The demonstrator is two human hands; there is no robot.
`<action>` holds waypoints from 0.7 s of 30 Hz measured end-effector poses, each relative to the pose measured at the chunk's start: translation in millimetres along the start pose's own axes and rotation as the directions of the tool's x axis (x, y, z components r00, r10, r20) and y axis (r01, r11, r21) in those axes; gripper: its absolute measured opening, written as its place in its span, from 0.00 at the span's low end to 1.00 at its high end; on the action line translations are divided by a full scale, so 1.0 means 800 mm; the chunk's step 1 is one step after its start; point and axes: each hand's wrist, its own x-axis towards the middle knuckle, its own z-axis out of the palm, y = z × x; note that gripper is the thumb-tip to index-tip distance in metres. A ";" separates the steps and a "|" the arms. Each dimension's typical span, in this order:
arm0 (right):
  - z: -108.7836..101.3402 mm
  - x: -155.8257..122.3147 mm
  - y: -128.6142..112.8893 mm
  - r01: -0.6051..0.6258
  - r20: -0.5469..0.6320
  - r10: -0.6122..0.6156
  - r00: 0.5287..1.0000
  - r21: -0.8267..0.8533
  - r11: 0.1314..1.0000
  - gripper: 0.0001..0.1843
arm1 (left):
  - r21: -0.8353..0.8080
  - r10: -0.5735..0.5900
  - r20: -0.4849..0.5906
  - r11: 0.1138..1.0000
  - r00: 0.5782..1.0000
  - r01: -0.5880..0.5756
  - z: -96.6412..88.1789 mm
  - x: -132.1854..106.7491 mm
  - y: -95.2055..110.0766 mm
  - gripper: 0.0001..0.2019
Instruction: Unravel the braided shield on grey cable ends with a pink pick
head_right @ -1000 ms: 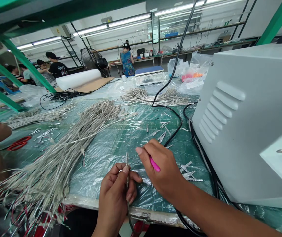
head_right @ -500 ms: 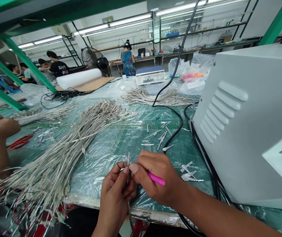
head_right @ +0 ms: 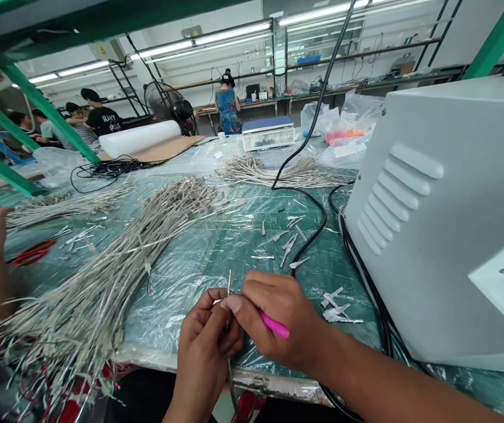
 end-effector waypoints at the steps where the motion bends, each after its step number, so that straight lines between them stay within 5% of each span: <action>1: 0.000 -0.001 0.000 0.007 -0.005 -0.007 1.000 -0.007 1.000 0.18 | 0.001 0.001 -0.003 1.000 1.000 -0.001 0.000 0.000 0.000 0.06; 6: 0.003 -0.001 0.002 0.001 -0.021 -0.003 1.000 -0.072 0.997 0.18 | 0.011 0.020 0.003 1.000 1.000 -0.020 0.000 -0.001 -0.001 0.06; 12: 0.003 0.003 0.009 -0.145 -0.132 0.137 0.982 -0.053 0.988 0.15 | 0.024 -0.001 0.012 1.000 1.000 0.001 0.001 -0.001 0.004 0.09; 17: -0.002 -0.002 0.004 0.007 -0.090 -0.004 0.996 0.034 0.999 0.16 | -0.005 0.012 0.004 1.000 1.000 -0.012 0.002 -0.002 0.005 0.07; 21: -0.003 -0.002 0.000 0.018 -0.007 -0.017 1.000 0.064 0.998 0.18 | -0.006 0.010 0.018 1.000 1.000 -0.010 0.001 -0.002 0.003 0.06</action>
